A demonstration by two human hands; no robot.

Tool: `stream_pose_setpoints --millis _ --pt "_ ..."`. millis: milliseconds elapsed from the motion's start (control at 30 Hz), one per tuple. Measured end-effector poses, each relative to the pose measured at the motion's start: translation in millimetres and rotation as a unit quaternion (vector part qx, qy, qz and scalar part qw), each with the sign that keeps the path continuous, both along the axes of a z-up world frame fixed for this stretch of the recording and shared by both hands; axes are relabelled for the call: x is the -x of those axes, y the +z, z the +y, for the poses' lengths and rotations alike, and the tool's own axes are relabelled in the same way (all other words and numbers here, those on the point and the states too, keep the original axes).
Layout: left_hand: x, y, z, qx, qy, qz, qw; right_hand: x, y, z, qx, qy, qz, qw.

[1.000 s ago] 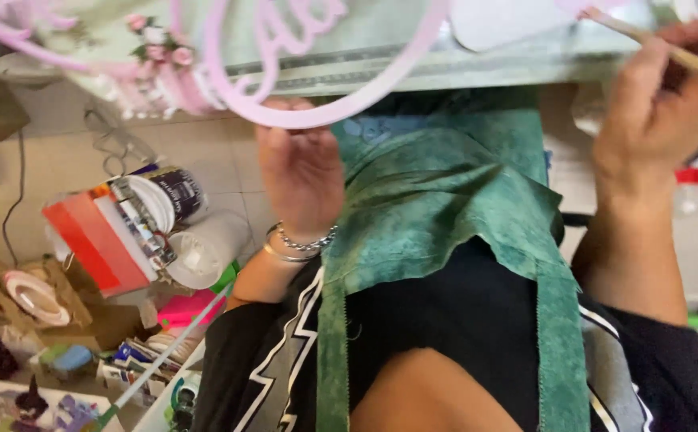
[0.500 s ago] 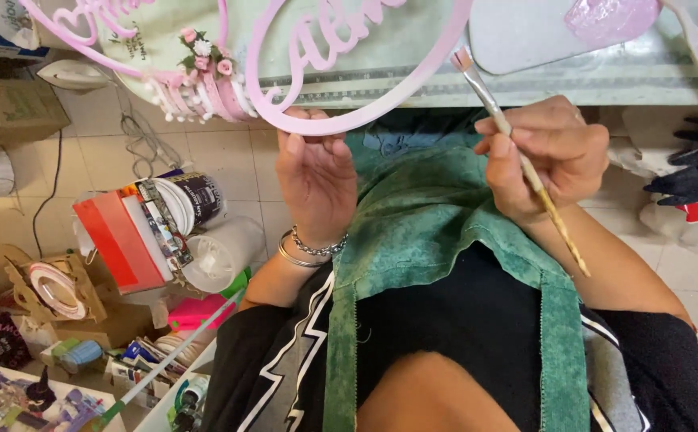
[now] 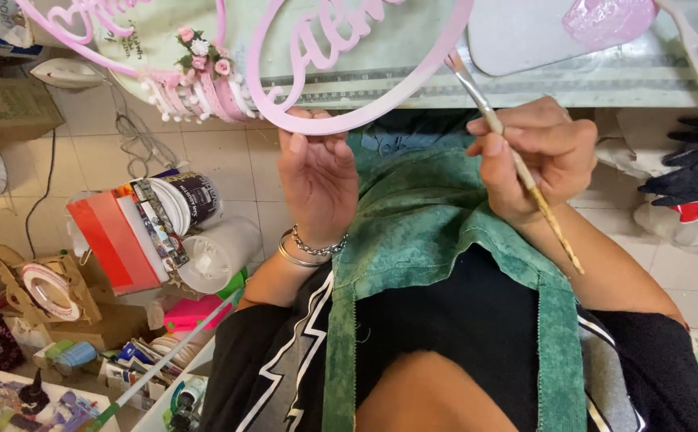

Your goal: A person uses a paintbrush to apply pink paint to the edges and surfaces of a circular wooden sign featuring the name 'Alma'.

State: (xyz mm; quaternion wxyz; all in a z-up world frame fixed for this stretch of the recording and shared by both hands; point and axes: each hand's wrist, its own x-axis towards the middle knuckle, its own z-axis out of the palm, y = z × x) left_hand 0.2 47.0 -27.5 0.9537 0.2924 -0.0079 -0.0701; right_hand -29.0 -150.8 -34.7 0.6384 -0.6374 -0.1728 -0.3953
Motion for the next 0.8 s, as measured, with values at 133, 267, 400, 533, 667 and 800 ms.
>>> stream_pose_setpoints --millis 133,267,400,533,667,800 --pt "1 -3 0 -0.001 -0.002 0.0 1.0 11 -15 2 -0.034 0.063 0.005 0.997" --pt "1 -7 -2 0.009 0.0 0.0 1.0 13 -19 -5 0.013 0.043 -0.002 0.999" --pt "4 16 -6 0.011 -0.024 0.023 0.999 -5 1 11 -0.035 -0.053 -0.057 0.996" --pt "5 14 -9 0.012 -0.019 0.024 0.999 -1 -10 11 -0.009 -0.002 -0.1 0.995" --pt "7 14 -9 -0.005 -0.029 0.033 0.999 1 -4 8 -0.033 -0.035 -0.076 0.996" --pt "8 10 -9 -0.009 -0.03 0.037 0.999 4 2 12 -0.004 -0.078 -0.021 0.997"
